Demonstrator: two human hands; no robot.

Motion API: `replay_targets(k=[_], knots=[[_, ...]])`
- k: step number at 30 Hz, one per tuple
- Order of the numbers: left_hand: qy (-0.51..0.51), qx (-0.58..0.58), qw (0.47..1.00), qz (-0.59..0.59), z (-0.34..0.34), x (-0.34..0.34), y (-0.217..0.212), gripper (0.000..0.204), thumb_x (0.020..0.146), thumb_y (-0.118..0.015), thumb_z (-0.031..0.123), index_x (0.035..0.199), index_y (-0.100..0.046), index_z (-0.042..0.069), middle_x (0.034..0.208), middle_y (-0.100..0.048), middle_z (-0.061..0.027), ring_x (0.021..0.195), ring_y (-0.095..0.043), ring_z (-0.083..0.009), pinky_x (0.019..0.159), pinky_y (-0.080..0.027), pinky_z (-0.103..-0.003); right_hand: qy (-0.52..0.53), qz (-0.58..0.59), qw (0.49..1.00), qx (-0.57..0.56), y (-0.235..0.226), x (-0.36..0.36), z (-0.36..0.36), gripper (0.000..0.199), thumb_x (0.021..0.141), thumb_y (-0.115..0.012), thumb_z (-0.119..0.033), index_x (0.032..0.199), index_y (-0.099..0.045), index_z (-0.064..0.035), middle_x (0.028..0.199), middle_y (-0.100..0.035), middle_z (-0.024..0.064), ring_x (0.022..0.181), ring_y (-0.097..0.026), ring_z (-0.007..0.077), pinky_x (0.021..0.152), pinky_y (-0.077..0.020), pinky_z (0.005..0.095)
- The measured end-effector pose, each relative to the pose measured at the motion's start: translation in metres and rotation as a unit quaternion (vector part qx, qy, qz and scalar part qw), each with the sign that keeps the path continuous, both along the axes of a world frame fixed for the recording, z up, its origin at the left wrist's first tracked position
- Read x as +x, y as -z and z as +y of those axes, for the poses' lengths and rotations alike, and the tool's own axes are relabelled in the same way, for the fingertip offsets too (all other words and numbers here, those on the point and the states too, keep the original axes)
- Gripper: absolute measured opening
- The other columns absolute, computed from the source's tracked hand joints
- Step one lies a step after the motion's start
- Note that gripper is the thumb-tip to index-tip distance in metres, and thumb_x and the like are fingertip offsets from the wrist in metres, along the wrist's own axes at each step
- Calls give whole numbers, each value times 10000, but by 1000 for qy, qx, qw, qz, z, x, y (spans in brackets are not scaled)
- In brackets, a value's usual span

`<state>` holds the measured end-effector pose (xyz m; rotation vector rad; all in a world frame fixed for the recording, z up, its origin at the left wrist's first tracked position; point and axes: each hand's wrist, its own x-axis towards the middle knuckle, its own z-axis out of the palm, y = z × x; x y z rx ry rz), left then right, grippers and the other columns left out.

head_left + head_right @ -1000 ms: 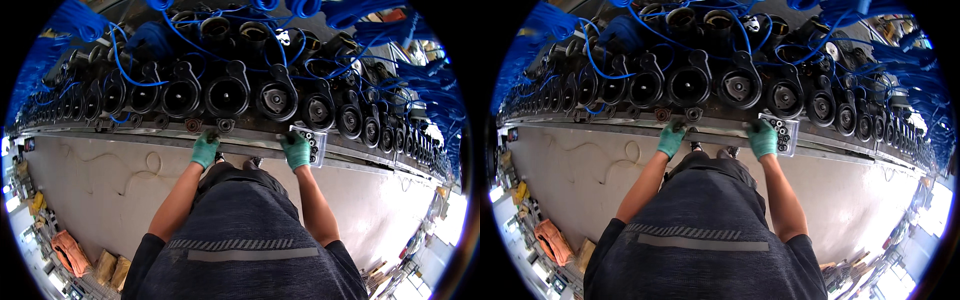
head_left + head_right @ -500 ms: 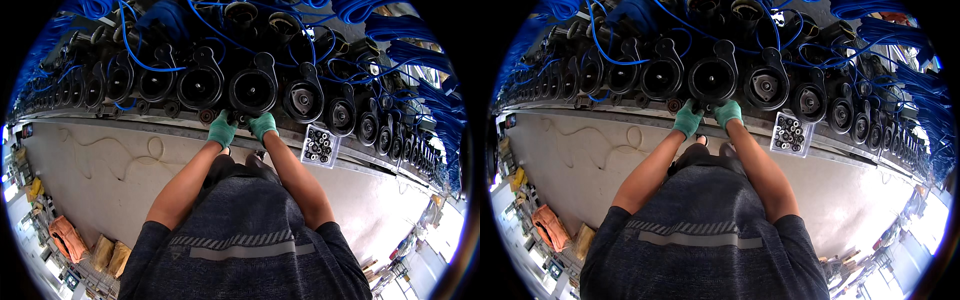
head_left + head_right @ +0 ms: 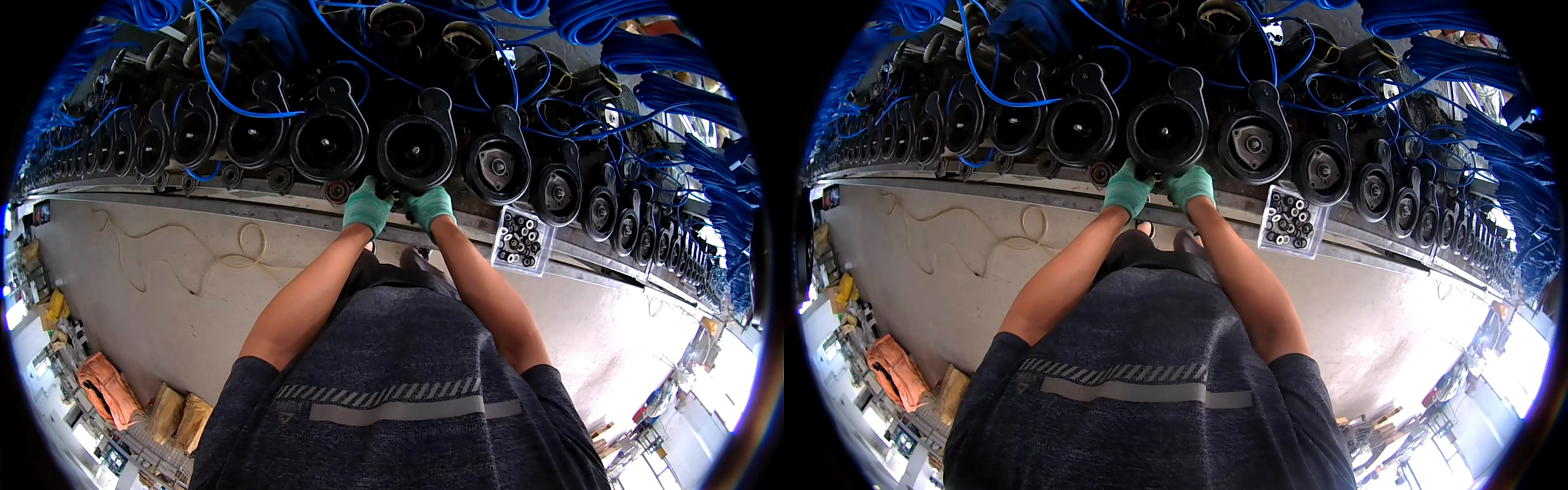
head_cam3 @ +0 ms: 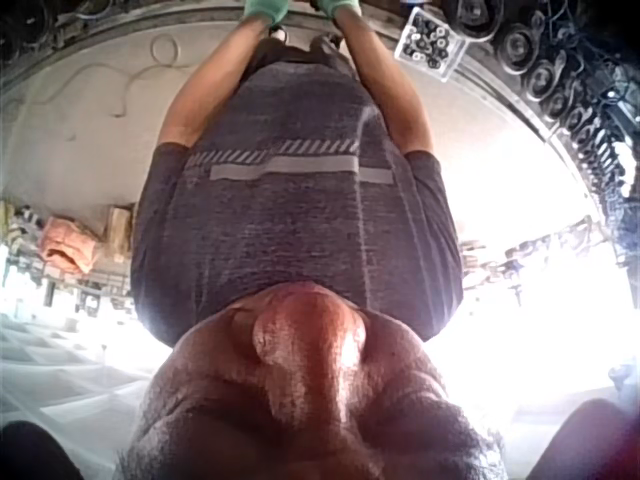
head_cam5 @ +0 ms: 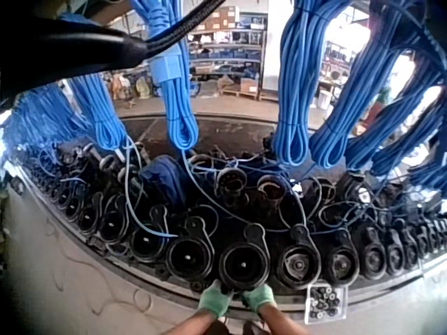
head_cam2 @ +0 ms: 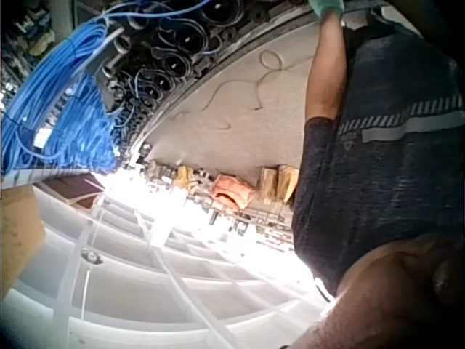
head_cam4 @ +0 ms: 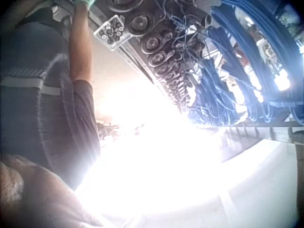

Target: The person walks along a long assembly line in a factory, carrying a clear plastic tray filled with small black and white circular components. They stop at various stations and insert these components into the openings of black cylindrical devices mounted on the line. The person handles the components one by one, placing them into the devices while moving down the line.

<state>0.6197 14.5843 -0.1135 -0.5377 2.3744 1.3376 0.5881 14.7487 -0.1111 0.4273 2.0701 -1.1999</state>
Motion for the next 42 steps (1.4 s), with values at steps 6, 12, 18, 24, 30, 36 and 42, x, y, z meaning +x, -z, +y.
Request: replay_targets(k=[6, 12, 18, 24, 30, 36, 42], knots=[[12, -45, 998, -42, 1, -12, 10, 462, 848, -771, 287, 1242, -637, 86, 1190, -717, -208, 1133, -668, -407, 934, -542, -470, -67, -3, 995, 68, -8, -10, -8, 343, 878, -701, -397, 966, -779, -74, 755, -759, 110, 664, -742, 215, 639, -573, 363], [73, -104, 992, -17, 0, -26, 38, 597, 815, -779, 419, 1302, -635, 106, 1241, -693, -224, 1205, -630, -421, 997, -538, -470, -167, 124, 965, 158, -6, -13, -14, 312, 870, -728, -342, 1033, -741, -76, 806, -754, 121, 683, -733, 258, 628, -585, 376], [31, -42, 996, -73, -10, -17, 13, 490, 873, -733, 240, 1293, -587, 35, 1197, -712, -240, 1165, -667, -401, 969, -546, -451, 40, 68, 996, 46, -8, 8, -3, 439, 906, -623, -215, 1303, -576, -34, 1085, -728, 272, 1032, -694, 458, 915, -554, 496], [16, 59, 998, -18, -23, -1, 44, 337, 948, -583, 35, 1284, -563, 54, 956, -722, -109, 693, -708, -199, 538, -551, -351, 10, 113, 992, 51, 42, 11, -2, 337, 891, -638, -141, 1197, -640, 0, 1062, -732, 255, 1026, -692, 450, 907, -558, 471], [-71, 271, 952, -120, -42, 17, -34, 294, 1007, -524, 17, 1293, -572, 70, 1023, -731, -83, 799, -720, -179, 624, -568, -319, -12, 198, 980, -32, -12, 48, 12, 216, 947, -677, -125, 1121, -663, 1, 935, -747, 124, 783, -699, 187, 731, -567, 334], [-54, 299, 950, -72, -120, 43, -28, 230, 1023, -560, 56, 1247, -612, 70, 1053, -741, -70, 852, -727, -171, 707, -596, -310, 34, 371, 928, -21, -205, 60, 1, 171, 892, -698, -9, 1057, -654, -26, 973, -721, 126, 903, -737, 263, 750, -583, 365], [-36, 208, 976, -48, -146, 57, 10, 192, 1033, -569, 71, 1213, -632, 93, 1051, -737, -39, 855, -726, -169, 668, -584, -317, -32, 624, 765, 154, -183, 6, -10, 188, 828, -752, -27, 988, -666, -74, 1017, -702, 94, 909, -688, 313, 754, -576, 403]])
